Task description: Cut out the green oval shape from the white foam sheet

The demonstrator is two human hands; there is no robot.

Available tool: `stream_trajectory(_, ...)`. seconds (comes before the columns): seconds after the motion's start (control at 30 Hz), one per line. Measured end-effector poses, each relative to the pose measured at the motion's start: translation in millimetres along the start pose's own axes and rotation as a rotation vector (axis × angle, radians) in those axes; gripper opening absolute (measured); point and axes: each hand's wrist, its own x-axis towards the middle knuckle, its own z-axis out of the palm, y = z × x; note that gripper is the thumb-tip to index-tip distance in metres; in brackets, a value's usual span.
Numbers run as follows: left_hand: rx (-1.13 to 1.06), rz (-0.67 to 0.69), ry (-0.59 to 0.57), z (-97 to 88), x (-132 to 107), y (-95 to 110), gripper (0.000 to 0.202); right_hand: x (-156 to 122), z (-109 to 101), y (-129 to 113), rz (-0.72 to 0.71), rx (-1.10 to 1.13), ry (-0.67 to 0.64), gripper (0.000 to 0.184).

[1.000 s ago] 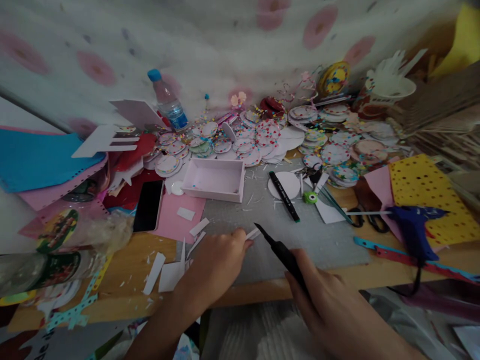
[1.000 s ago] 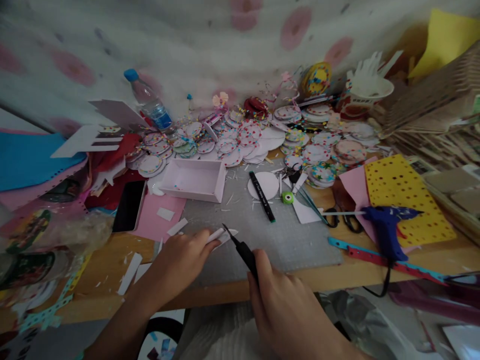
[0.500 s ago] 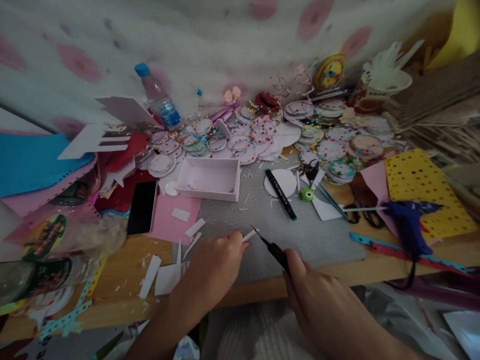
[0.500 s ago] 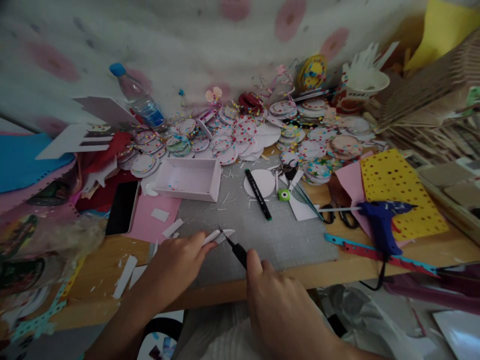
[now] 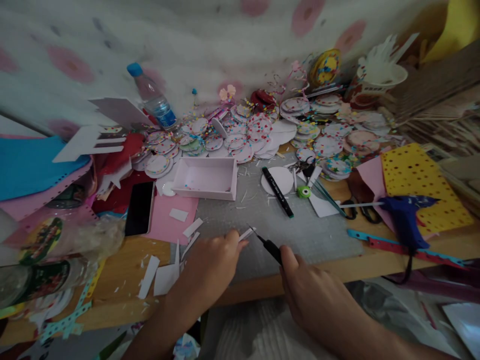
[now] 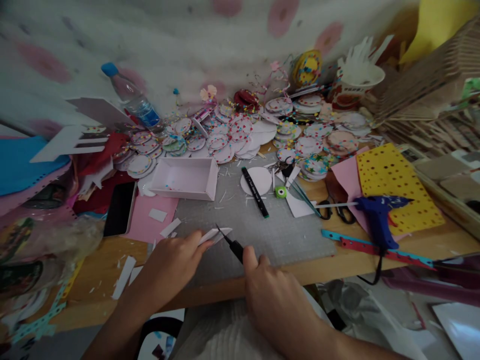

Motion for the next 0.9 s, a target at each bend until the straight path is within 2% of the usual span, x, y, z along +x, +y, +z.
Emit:
stream_trajectory(0.33,0.026,0.004,0.000,-0.1,1.5,-1.2,0.030,5.8,6.0,1.8,0.008,0.000,-0.013,0.026)
stream_trajectory(0.73,0.022,-0.014,-0.021,0.5,3.2,-0.6,0.032,9.9,12.5,1.0,0.025,-0.013,0.004,0.023)
stream_trajectory(0.8,0.010,-0.009,0.050,-0.2,-0.9,1.2,0.028,8.6,12.7,1.2,0.026,-0.002,0.020,0.023)
stream_trajectory(0.9,-0.050,0.107,0.397,-4.6,-13.3,13.2,0.037,2.2,15.9,2.4,0.023,0.001,0.058,0.032)
